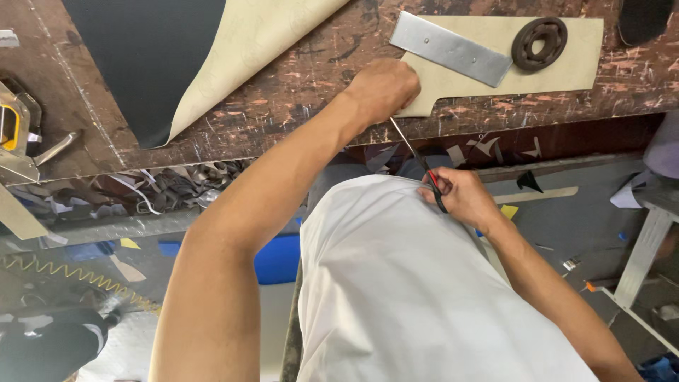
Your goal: The person cuts pieces from black vinyl fabric on a work table using scissors, following a beige paper pattern template. They trace around the pattern with a marker, hold the pattern in place with a steel ruler and a bearing weight, cut along the marked outline, and reposition the pattern to cut another piece.
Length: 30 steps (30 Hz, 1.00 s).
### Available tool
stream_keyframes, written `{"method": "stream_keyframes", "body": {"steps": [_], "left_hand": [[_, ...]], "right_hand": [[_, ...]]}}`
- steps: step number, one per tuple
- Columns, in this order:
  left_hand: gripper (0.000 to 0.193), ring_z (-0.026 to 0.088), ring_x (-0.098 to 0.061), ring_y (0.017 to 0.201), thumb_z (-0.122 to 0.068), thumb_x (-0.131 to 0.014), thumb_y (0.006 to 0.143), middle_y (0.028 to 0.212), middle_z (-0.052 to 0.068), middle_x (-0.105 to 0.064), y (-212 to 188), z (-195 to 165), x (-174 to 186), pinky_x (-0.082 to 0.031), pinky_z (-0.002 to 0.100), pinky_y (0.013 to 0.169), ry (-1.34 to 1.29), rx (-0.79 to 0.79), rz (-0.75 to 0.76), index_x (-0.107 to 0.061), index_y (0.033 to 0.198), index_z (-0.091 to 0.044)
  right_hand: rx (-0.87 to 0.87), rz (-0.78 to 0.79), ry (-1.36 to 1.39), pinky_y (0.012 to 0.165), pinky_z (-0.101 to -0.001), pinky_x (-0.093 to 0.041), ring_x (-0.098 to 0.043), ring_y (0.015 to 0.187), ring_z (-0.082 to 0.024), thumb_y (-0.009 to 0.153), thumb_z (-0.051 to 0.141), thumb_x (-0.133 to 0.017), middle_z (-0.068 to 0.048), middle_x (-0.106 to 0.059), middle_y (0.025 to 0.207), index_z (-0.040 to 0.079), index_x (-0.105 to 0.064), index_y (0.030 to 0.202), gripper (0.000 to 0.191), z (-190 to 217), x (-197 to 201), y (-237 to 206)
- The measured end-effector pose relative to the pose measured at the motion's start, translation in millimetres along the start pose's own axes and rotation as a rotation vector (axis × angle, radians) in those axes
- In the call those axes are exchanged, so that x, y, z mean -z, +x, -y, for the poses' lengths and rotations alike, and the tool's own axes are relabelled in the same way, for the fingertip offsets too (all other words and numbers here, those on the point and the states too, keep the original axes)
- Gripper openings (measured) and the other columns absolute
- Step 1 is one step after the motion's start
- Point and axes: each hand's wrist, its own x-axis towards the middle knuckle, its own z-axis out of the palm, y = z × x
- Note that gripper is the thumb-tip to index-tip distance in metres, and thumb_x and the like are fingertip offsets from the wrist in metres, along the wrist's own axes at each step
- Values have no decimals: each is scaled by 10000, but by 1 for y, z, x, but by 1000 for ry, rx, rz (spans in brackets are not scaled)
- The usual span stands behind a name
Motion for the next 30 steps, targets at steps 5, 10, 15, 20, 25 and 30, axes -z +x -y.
{"method": "stream_keyframes", "body": {"steps": [5,10,15,20,25,30], "left_hand": [[79,385,-734,739,-57,-704,797,793,215,-726,15,9,-10,-590,474,654,78,-91,4,-755,740,-39],[87,396,-729,772,-75,-705,802,823,229,-729,22,8,-7,-585,479,690,78,-71,89,-750,744,-29],[59,389,-733,820,-54,-706,795,874,220,-737,23,6,-7,-589,473,721,106,-79,154,-760,791,-32],[87,383,-736,843,-59,-719,779,892,212,-740,25,6,-10,-591,457,738,182,-165,150,-760,827,1],[74,381,-734,866,-50,-727,799,928,203,-742,24,6,-7,-589,460,746,201,-175,180,-763,845,-4],[96,358,-734,879,-80,-776,798,971,182,-739,25,1,-1,-586,443,752,209,-160,258,-758,862,-12]], "right_hand": [[-46,-10,46,551,-271,-413,-449,606,-83,813,261,-850,34,-529,634,43,-749,976,291,6,-10,-6],[-44,-32,61,553,-270,-402,-416,607,-82,814,269,-852,27,-474,634,39,-748,986,305,6,-17,-10],[-60,-60,32,547,-279,-407,-438,602,-92,816,271,-852,18,-509,631,33,-748,989,312,8,-25,-11],[-41,-129,-12,588,-310,-462,-505,607,-142,826,266,-844,-46,-557,652,18,-733,1021,334,16,-32,-13],[-63,-143,-19,617,-349,-498,-558,612,-192,840,259,-829,-103,-608,674,13,-725,1042,335,28,-31,-17],[-124,-93,-72,618,-363,-483,-556,591,-215,867,270,-819,-121,-598,657,0,-715,1025,330,33,-27,-23]]}}
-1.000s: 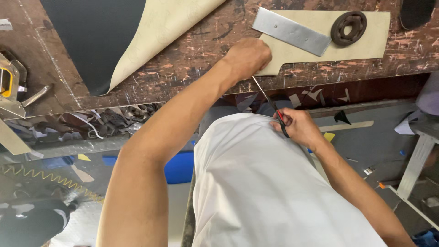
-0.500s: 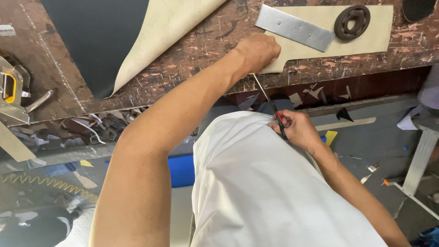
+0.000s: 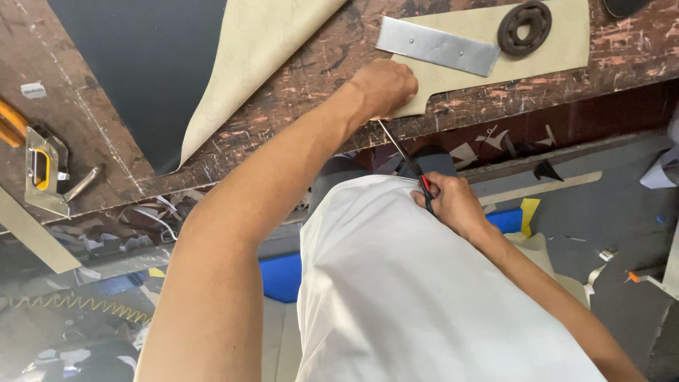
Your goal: The person cuts pieces from black vinyl fabric on a work table using scissors, following a beige paper pattern template. They trace around the pattern with a marker, hold the pattern in place with a steel ruler and a bearing weight, cut along the marked outline, and reposition the pattern to cut another piece.
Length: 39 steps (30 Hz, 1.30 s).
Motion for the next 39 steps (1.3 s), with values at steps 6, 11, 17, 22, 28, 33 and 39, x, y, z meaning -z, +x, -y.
{"method": "stream_keyframes", "body": {"steps": [6,11,17,22,28,33,39], "left_hand": [[201,346,-726,933,-128,-876,713,980,142,-740,-4,0,13,-578,444,784,-58,1,112,-758,857,-54],[202,332,-730,900,-135,-908,664,906,119,-739,-4,0,18,-569,452,762,-83,17,139,-748,764,-63],[175,323,-736,891,-98,-889,685,888,106,-745,-5,3,15,-574,449,749,-101,6,129,-733,756,-61],[168,331,-730,861,-110,-884,674,879,116,-734,-5,2,12,-572,442,727,-81,-5,61,-734,737,-68],[126,316,-733,875,-97,-856,726,901,97,-742,-4,3,12,-572,434,748,-91,27,106,-740,772,-85],[166,313,-724,877,-102,-878,674,885,96,-735,-4,3,10,-564,436,749,-83,7,104,-731,749,-88],[137,314,-727,846,-60,-853,710,883,91,-731,-2,5,5,-577,432,706,-46,-14,47,-728,737,-111]], "right_hand": [[13,164,209,608,-305,-481,-546,630,-118,839,210,-838,-46,-616,685,20,-754,1020,275,-26,0,5],[2,367,535,665,-222,-514,-620,738,-37,849,173,-805,24,-731,815,0,-756,1036,260,-53,-4,15],[0,459,640,652,-194,-490,-606,739,-19,886,177,-761,43,-716,840,-1,-753,1071,257,-59,-5,20],[-18,491,692,569,-205,-409,-528,668,-23,895,174,-771,41,-675,786,-17,-754,1069,259,-50,-2,23],[-59,445,636,513,-214,-370,-494,596,-29,842,175,-804,51,-648,717,7,-758,1027,254,-42,3,27],[-51,402,565,508,-207,-342,-466,582,-18,814,195,-837,81,-590,659,24,-760,994,260,-42,8,29],[16,316,448,505,-212,-302,-396,580,-22,774,206,-884,101,-481,622,38,-773,943,263,-46,10,34]]}}
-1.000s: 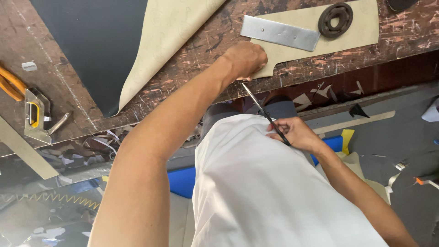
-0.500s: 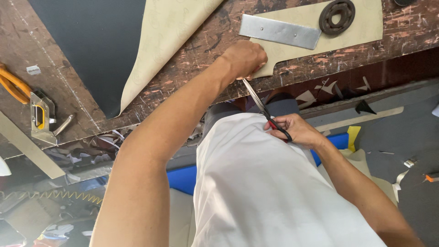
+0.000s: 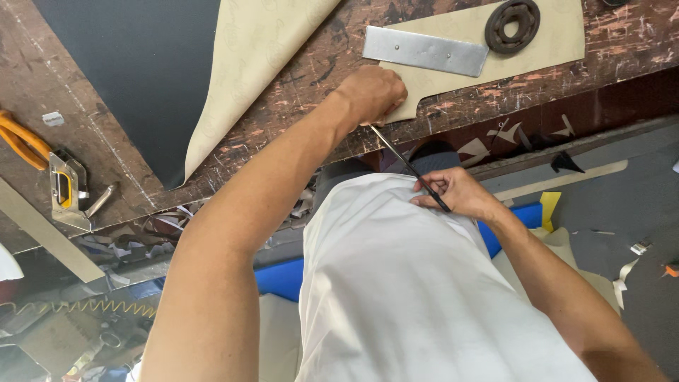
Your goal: The person cuts pieces from black vinyl fabric on a work table using scissors, following a beige paper pattern template. They trace around the pattern with a marker, hold the pattern in place with a steel ruler and a bearing weight, cut along the marked outline, and reposition the pattern to cut another piece.
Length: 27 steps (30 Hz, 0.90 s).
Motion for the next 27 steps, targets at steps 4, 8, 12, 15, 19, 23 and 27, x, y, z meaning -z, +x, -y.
{"method": "stream_keyframes", "body": {"steps": [4,8,12,15,19,23,27], "left_hand": [[169,313,-726,847,-97,-876,670,873,85,-732,-1,0,1,-577,432,716,2,-3,25,-723,744,-104],[199,309,-729,830,-145,-897,665,869,88,-730,-2,-4,4,-576,431,719,6,19,42,-717,736,-99],[170,301,-732,825,-148,-883,701,869,87,-729,-2,-3,6,-579,427,713,-5,36,68,-719,721,-106],[169,302,-733,836,-161,-877,713,869,83,-733,-3,-2,5,-578,432,719,-47,42,77,-719,719,-100],[185,332,-726,852,-181,-861,733,907,125,-721,-6,-10,6,-577,448,722,24,50,49,-711,753,-74],[87,370,-689,923,-56,-789,686,932,139,-700,-24,-22,12,-552,479,793,-44,58,-193,-711,721,-68],[90,375,-637,1027,-1,-716,774,1003,151,-662,-48,-43,15,-491,497,893,-107,147,-351,-685,849,-39]], "right_hand": [[25,-12,-39,503,-212,-319,-400,575,-21,747,209,-900,107,-465,609,41,-772,936,283,-7,3,4],[90,-9,-47,507,-226,-298,-366,584,-28,742,207,-907,104,-412,616,29,-764,944,305,-15,5,7],[108,-22,-65,502,-247,-320,-383,586,-43,685,219,-940,96,-412,622,16,-762,974,395,-11,6,5],[86,-38,-281,510,-303,-368,-398,586,-98,657,267,-965,29,-452,607,6,-762,986,466,6,10,-2],[149,-90,-555,556,-364,-441,-477,551,-195,664,313,-942,-86,-557,601,47,-766,1004,466,37,42,-32],[164,-210,-699,596,-377,-469,-504,563,-211,634,357,-941,-128,-601,619,88,-778,1015,495,54,88,-74],[2,-443,-557,597,-363,-479,-503,623,-191,674,334,-929,-110,-623,682,41,-762,1078,526,38,125,-106]]}}
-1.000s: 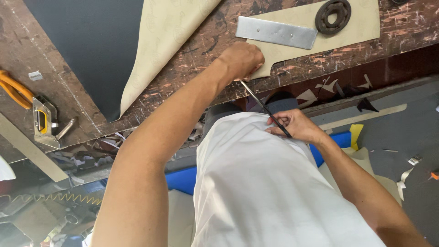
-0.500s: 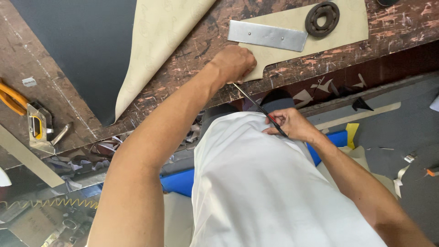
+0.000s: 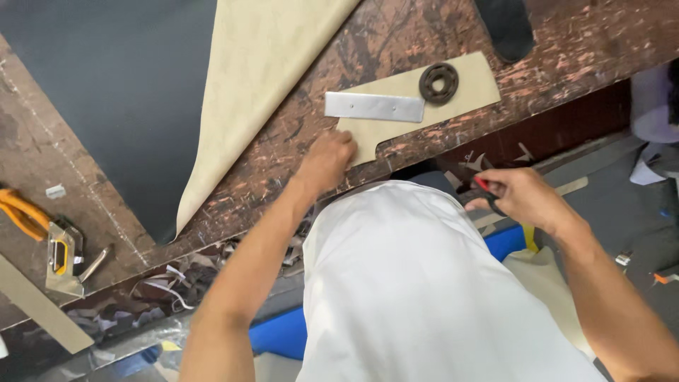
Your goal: The person cuts pieces from black vinyl fabric on a work table using scissors, following a beige paper pattern template. They trace around the pattern with a marker, hold the pattern in place with a steel ruler and a bearing weight, cut along the marked outline, and reposition the pattern to cut another piece.
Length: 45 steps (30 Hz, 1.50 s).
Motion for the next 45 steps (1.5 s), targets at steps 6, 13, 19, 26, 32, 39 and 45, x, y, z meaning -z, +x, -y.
{"method": "stream_keyframes", "body": {"steps": [6,13,19,26,32,39,45], "left_hand": [[231,382,-583,1082,6,-677,827,1125,171,-617,-23,-60,-5,-464,485,950,-101,201,-395,-675,1055,-28],[398,368,-560,1234,2,-665,833,1309,164,-602,74,-122,-21,-463,476,1061,-135,125,-459,-660,1227,-52],[649,336,-391,1479,-95,-635,880,1599,184,-409,226,-170,-53,-298,473,1241,47,83,-246,-469,1505,-46],[678,311,-296,1522,-347,-608,1004,1631,171,-327,316,-199,-91,-203,533,1254,84,290,-298,-368,1556,-35],[664,289,-293,1555,-365,-636,1004,1651,140,-341,302,-203,-91,-195,546,1281,169,493,-323,-410,1553,-69],[743,417,-306,1490,-353,-754,896,1602,217,-348,265,-194,-53,-203,610,1222,190,809,-506,-457,1518,-77],[705,409,-433,1372,-193,-808,817,1507,199,-461,258,-191,-42,-339,538,1160,107,812,-465,-533,1456,-79]], "right_hand": [[-195,-294,189,707,-310,-501,-562,771,-135,693,342,-945,-42,-670,878,-8,-695,1242,698,-87,27,13],[-68,-306,383,878,-295,-524,-618,994,-141,630,297,-949,-68,-682,1128,-42,-558,1394,923,-181,116,97],[0,-157,214,876,-327,-522,-625,985,-182,621,291,-981,-95,-677,1089,-35,-565,1394,936,-236,192,169],[102,136,414,663,-261,-521,-613,750,-96,607,272,-973,-28,-653,846,-18,-667,1218,742,-276,235,242],[189,165,343,569,-239,-417,-506,660,-68,634,271,-985,19,-563,726,-10,-742,1066,570,-282,269,281],[52,102,159,556,-250,-445,-586,633,-86,645,344,-944,20,-665,724,63,-773,1047,519,-288,328,305],[66,-92,117,590,-287,-453,-562,672,-135,670,448,-946,-35,-650,775,49,-768,1021,561,-306,354,318]]}}
